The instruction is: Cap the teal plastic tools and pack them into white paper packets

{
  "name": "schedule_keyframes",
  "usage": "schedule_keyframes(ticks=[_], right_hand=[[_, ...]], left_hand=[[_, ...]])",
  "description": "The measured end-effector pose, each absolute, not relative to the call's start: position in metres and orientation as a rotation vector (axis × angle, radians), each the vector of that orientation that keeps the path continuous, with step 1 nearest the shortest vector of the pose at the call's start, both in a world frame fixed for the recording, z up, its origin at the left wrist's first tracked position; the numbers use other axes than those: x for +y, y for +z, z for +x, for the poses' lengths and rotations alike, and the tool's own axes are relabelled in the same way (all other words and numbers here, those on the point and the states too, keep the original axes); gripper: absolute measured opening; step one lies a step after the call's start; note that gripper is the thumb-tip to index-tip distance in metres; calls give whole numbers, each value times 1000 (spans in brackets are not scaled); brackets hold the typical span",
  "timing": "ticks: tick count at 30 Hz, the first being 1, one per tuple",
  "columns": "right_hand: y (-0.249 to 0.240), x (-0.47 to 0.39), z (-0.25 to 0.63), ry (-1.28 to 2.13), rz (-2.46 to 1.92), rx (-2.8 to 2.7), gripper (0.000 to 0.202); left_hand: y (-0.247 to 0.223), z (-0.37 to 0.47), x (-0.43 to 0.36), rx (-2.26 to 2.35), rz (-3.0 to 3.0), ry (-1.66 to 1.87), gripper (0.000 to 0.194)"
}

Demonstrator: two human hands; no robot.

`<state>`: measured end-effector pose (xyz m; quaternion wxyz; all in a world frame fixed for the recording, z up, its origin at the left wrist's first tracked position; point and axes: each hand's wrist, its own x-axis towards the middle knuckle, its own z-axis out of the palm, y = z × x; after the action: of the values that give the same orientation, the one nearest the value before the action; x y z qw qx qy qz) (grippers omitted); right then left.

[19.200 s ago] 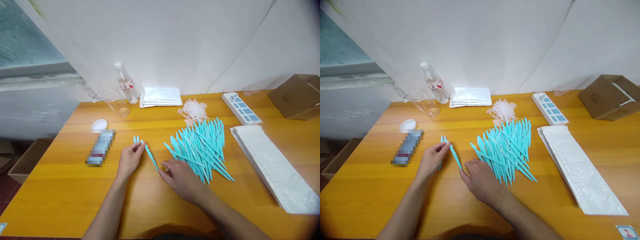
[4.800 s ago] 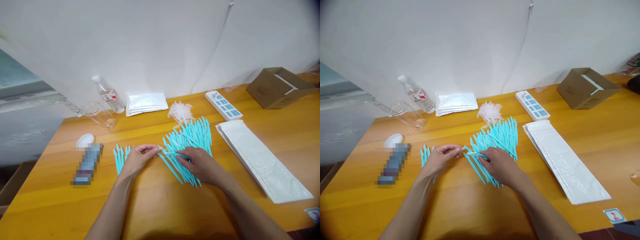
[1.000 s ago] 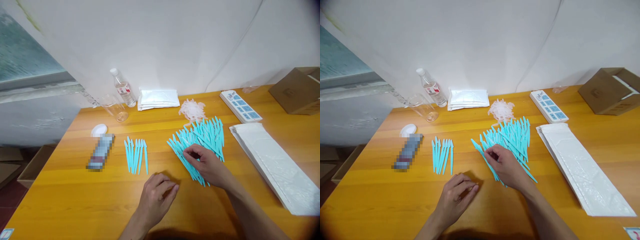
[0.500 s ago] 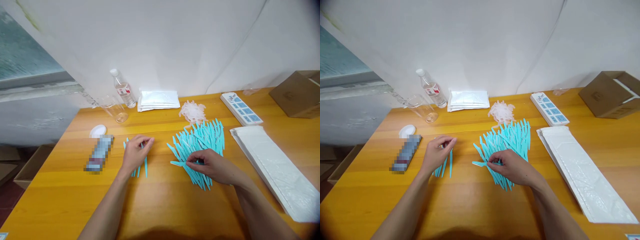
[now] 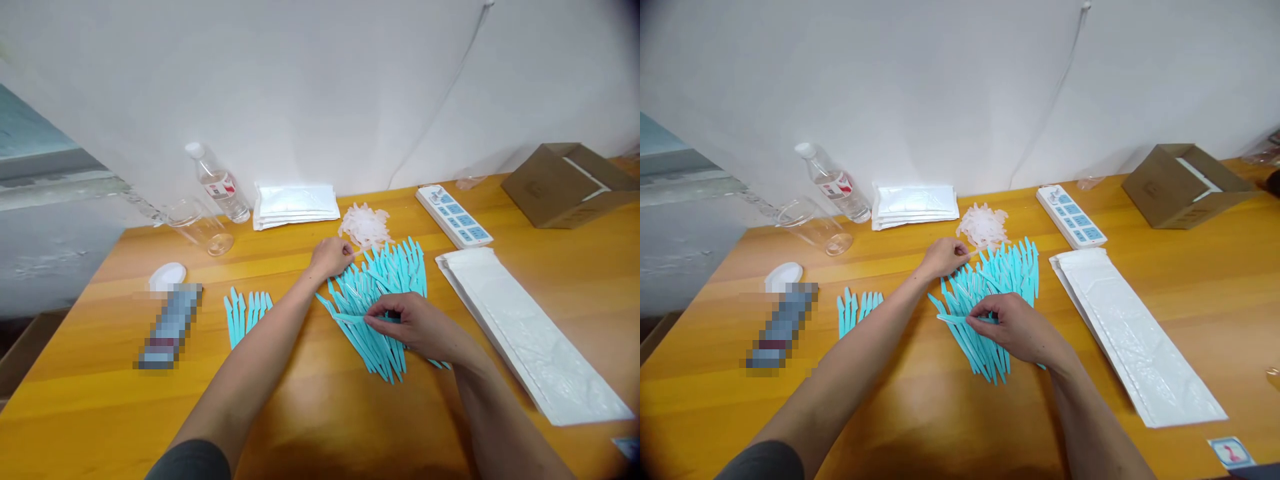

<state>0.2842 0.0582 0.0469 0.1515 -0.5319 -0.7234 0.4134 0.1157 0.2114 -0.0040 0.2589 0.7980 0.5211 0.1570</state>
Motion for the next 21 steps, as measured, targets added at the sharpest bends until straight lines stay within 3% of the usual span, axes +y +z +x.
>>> schedule_keyframes(ticks=[5,12,21], right_hand=[[46,59,287,1162,-1540,-2058,25],[51,58,268,1196,-1466,-2115,24],[58,44,248,1337,-1332,-2226,48]], left_hand=[[29,58,163,1261,1872,599,39],[35,-20,54,1246,1400,600,30],[19,-27,30,1308,1250,855,28]])
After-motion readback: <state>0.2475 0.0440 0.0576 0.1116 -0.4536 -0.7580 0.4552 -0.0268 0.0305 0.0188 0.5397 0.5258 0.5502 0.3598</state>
